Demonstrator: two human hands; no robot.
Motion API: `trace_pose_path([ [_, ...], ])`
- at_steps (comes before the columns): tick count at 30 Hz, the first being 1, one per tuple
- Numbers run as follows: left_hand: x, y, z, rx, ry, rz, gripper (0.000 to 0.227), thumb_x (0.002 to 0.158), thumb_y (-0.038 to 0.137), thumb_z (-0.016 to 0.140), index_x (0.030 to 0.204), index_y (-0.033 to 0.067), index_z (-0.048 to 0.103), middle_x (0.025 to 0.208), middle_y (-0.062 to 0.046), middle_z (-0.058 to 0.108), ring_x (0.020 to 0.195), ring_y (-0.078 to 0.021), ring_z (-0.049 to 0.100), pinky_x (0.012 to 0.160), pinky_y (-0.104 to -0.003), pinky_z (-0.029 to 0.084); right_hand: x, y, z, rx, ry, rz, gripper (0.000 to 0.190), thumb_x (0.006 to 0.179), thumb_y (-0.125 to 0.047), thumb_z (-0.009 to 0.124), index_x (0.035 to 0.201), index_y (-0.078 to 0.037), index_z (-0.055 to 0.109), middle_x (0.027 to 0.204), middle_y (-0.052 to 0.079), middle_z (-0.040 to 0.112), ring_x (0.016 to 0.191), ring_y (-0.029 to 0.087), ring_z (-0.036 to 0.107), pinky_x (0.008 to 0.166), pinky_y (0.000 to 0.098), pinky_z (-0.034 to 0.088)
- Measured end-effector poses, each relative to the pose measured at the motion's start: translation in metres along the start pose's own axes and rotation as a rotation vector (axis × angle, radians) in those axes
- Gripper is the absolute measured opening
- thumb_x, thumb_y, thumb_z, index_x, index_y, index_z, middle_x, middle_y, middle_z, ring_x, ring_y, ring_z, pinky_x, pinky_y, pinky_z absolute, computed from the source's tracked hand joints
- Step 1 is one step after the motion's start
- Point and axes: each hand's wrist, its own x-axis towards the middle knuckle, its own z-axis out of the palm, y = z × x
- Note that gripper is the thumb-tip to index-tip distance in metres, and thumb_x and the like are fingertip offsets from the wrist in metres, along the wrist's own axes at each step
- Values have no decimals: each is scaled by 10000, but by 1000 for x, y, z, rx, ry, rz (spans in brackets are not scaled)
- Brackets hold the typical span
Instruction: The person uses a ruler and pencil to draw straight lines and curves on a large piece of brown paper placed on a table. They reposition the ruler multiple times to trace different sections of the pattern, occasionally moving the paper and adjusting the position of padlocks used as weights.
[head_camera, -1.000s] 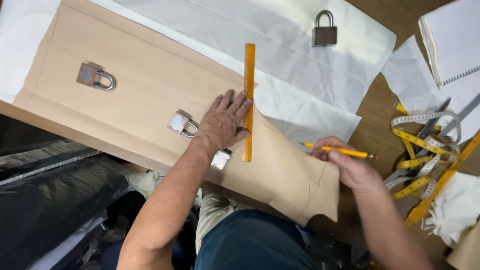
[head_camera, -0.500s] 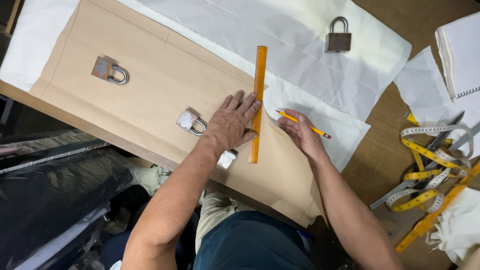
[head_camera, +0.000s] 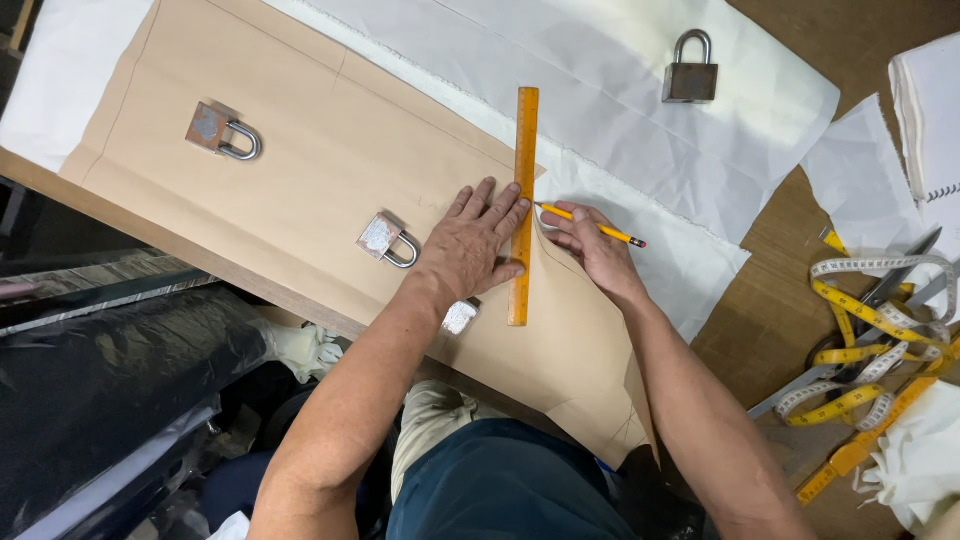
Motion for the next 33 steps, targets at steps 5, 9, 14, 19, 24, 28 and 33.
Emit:
trace_pose_path([
  [5, 3, 0, 3, -16, 5, -3, 924, 971, 722, 420, 1664, 174, 149, 1724, -63, 164, 1573, -338, 140, 1287, -491, 144, -5, -10, 8, 0, 23, 20, 458, 1101, -363, 401, 1451, -84, 496, 1364, 188, 649, 1135, 238, 682, 864, 333, 620],
  [9, 2, 2, 2, -14, 3, -6, 922, 970, 717, 432, 1661, 167, 163, 1721, -68, 174, 1571, -343, 148, 1282, -498, 156, -4, -10, 9, -41, 45, 22, 425, 1103, -334, 404, 1428, -90, 527, 1348, 193, 663, 1119, 224, 693, 831, 307, 626],
  [14, 3, 5, 0, -5, -13, -26, 918, 972, 711, 426, 1662, 173, 152, 1725, -60, 160, 1573, -339, 142, 1284, -496, 158, -14, -27, 14, -68, 64, 73, 429, 1091, -319, 395, 1399, -59, 541, 1315, 203, 680, 1148, 245, 695, 846, 326, 622],
  [19, 0, 10, 0, -24, -14, -47, 915, 976, 705, 433, 1664, 168, 153, 1725, -66, 167, 1572, -347, 147, 1284, -502, 156, -10, -21, 9, -53, 47, 78, 435, 1093, -330, 399, 1408, -61, 532, 1328, 211, 670, 1187, 269, 680, 894, 366, 616],
  [24, 0, 15, 6, -46, 3, -75, 914, 979, 702, 432, 1665, 171, 144, 1723, -66, 175, 1574, -349, 132, 1286, -500, 139, -10, -21, 7, -30, 43, 99, 422, 1096, -317, 385, 1408, -64, 518, 1323, 206, 671, 1166, 266, 683, 906, 377, 615],
  [28, -2, 15, 7, -67, 5, -73, 915, 979, 703, 435, 1664, 171, 145, 1723, -67, 175, 1574, -353, 128, 1288, -502, 137, -12, -17, 2, -27, 37, 112, 431, 1099, -331, 378, 1417, -69, 507, 1346, 212, 658, 1196, 292, 673, 937, 401, 604],
  [33, -2, 17, 7, -76, 14, -75, 906, 981, 695, 441, 1663, 172, 156, 1719, -70, 193, 1574, -354, 135, 1288, -505, 143, -17, -25, 10, -35, 35, 108, 427, 1093, -327, 404, 1412, -70, 526, 1344, 214, 660, 1213, 304, 665, 954, 408, 597],
])
